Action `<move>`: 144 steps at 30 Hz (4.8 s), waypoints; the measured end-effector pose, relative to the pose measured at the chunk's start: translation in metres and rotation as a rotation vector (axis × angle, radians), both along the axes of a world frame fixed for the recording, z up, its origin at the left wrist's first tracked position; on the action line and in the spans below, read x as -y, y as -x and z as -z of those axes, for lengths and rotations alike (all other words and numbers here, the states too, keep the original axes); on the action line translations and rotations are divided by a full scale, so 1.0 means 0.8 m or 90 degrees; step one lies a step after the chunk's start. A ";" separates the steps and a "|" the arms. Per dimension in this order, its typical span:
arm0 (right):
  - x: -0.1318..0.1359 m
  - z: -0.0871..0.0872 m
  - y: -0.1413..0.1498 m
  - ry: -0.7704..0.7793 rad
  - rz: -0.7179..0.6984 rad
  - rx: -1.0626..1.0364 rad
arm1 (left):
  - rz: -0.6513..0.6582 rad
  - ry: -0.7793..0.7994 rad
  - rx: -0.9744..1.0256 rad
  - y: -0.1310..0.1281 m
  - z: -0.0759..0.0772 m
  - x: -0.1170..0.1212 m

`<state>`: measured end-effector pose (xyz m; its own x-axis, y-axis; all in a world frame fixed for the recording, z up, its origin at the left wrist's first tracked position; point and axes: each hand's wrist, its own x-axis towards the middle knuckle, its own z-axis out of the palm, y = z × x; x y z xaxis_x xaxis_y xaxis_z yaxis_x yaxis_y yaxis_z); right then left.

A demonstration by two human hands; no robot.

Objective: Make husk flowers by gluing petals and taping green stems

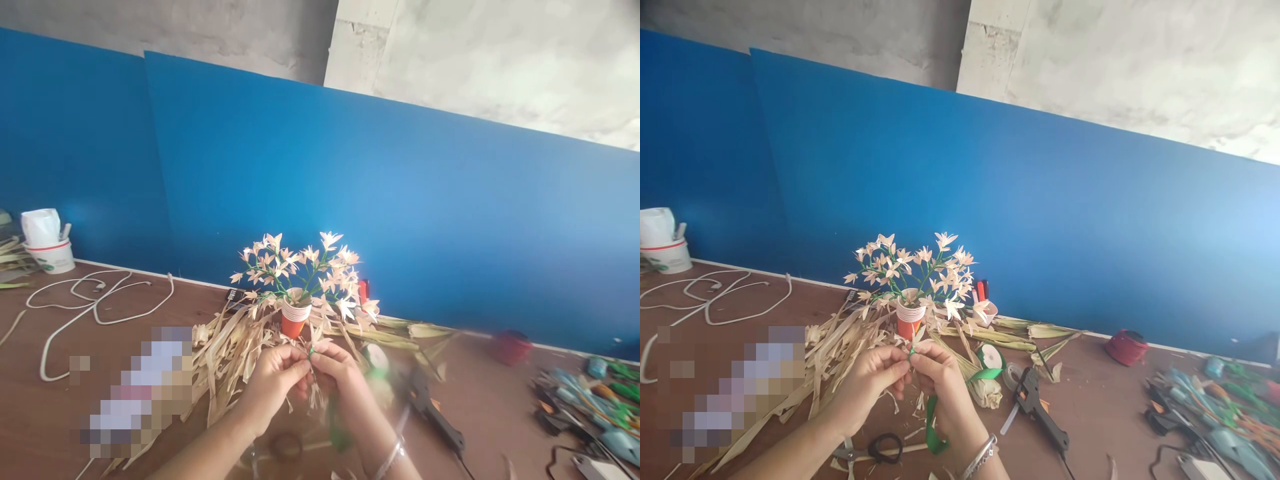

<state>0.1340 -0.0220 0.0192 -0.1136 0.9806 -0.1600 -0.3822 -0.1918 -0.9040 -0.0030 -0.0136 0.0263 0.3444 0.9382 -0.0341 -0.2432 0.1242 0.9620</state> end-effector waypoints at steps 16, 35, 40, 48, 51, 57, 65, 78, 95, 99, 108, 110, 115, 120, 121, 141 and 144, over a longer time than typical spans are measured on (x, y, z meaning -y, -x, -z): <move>0.002 -0.004 -0.010 -0.052 -0.020 0.045 | 0.157 0.113 0.120 0.008 0.006 -0.006; -0.008 0.009 -0.002 -0.188 0.088 0.404 | -0.125 -0.026 -0.002 0.001 0.010 -0.013; -0.003 0.000 0.000 -0.139 0.044 0.376 | -0.097 0.011 0.043 0.005 0.007 -0.014; 0.000 -0.012 -0.010 -0.101 -0.020 0.370 | -0.051 0.064 0.079 0.011 0.011 -0.019; -0.001 -0.017 -0.017 -0.121 -0.011 0.398 | -0.038 0.068 0.086 0.011 0.014 -0.021; -0.005 -0.012 -0.022 -0.146 -0.001 0.460 | 0.016 0.094 0.092 0.009 0.016 -0.020; -0.002 -0.001 -0.030 -0.109 -0.065 0.528 | -0.024 0.002 -0.081 0.013 0.005 -0.024; 0.017 -0.031 -0.007 -0.535 -0.025 0.750 | 0.109 -0.034 -0.130 0.016 0.019 -0.026; 0.010 -0.020 -0.003 -0.655 0.254 0.896 | -0.011 0.104 -0.001 0.003 0.006 -0.011; 0.011 -0.015 0.003 -0.652 0.310 0.907 | -0.042 0.158 0.020 0.000 0.008 -0.007; 0.014 -0.016 0.006 -0.649 0.315 0.907 | -0.039 0.093 0.095 -0.004 0.008 -0.004; 0.016 -0.020 0.007 -0.649 0.323 0.892 | -0.049 0.053 0.066 -0.003 0.010 -0.006; 0.013 -0.020 0.007 -0.583 0.310 0.790 | -0.088 -0.049 -0.010 0.001 0.009 -0.010; 0.008 -0.024 -0.004 -0.270 0.121 0.516 | -0.048 -0.168 -0.050 0.011 -0.001 -0.011; 0.008 -0.026 -0.006 -0.195 0.069 0.446 | -0.026 -0.173 -0.043 0.013 -0.003 -0.011; 0.012 -0.020 0.003 -0.425 0.173 0.718 | -0.029 -0.100 -0.076 0.011 -0.006 -0.012; 0.015 -0.016 0.009 -0.495 0.235 0.819 | -0.039 -0.094 -0.081 0.007 -0.002 -0.012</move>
<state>0.1271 -0.0336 0.0323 -0.0447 0.8073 0.5885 0.7867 0.3915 -0.4773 -0.0090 -0.0038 0.0280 0.2884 0.9552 0.0657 -0.1215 -0.0315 0.9921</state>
